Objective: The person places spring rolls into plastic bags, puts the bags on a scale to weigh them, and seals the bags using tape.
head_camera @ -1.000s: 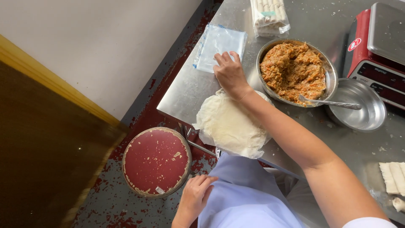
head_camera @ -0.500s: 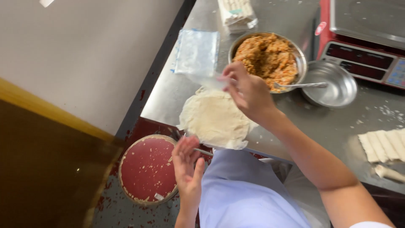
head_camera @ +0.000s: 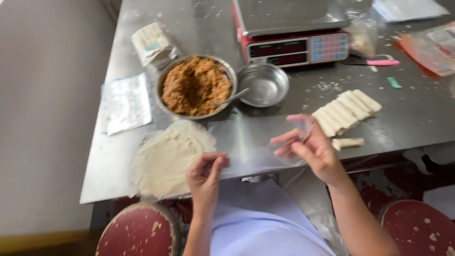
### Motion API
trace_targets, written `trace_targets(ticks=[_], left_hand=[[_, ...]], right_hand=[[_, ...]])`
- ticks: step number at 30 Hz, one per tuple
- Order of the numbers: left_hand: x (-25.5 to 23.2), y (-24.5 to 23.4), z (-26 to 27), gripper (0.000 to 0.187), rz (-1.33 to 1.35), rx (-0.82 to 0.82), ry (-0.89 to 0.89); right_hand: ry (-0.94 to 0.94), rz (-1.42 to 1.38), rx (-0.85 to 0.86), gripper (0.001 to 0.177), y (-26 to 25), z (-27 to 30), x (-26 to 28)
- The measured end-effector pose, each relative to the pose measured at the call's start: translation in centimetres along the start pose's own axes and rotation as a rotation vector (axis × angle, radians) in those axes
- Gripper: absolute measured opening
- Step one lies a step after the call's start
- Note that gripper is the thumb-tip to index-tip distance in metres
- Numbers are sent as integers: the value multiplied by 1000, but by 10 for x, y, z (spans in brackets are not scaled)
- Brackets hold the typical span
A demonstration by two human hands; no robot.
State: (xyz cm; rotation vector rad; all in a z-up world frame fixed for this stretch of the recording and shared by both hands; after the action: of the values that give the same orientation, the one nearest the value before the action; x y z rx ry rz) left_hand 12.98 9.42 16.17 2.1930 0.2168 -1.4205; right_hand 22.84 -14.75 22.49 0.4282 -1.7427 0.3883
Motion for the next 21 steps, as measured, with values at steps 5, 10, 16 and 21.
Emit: trace_targets(ticks=[5, 10, 16, 21], left_hand=[[-63, 31, -15, 34, -648, 263, 327], [-72, 118, -3, 29, -780, 941, 322], [-26, 152, -18, 35, -944, 1301, 122], [28, 171, -48, 30, -994, 1417, -128]], right_hand=[[-433, 517, -173, 63, -10, 16, 38], [-764, 591, 155, 35, 31, 36, 72], [-600, 406, 298, 11, 28, 30, 49], [-286, 375, 223, 13, 6, 22, -20]])
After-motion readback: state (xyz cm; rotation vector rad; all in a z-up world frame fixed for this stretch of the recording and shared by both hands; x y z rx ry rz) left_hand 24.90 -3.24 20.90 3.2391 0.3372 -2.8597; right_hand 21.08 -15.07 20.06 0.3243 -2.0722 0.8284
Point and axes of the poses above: each hand's wrist, its own z-axis away from the middle knuckle, its own y-axis out of the palm, x = y × z, the point moved 9 cm from there along -z, towards the middle knuckle, and after that the axes turned 2 degrees about y, right-handed, at the moved point
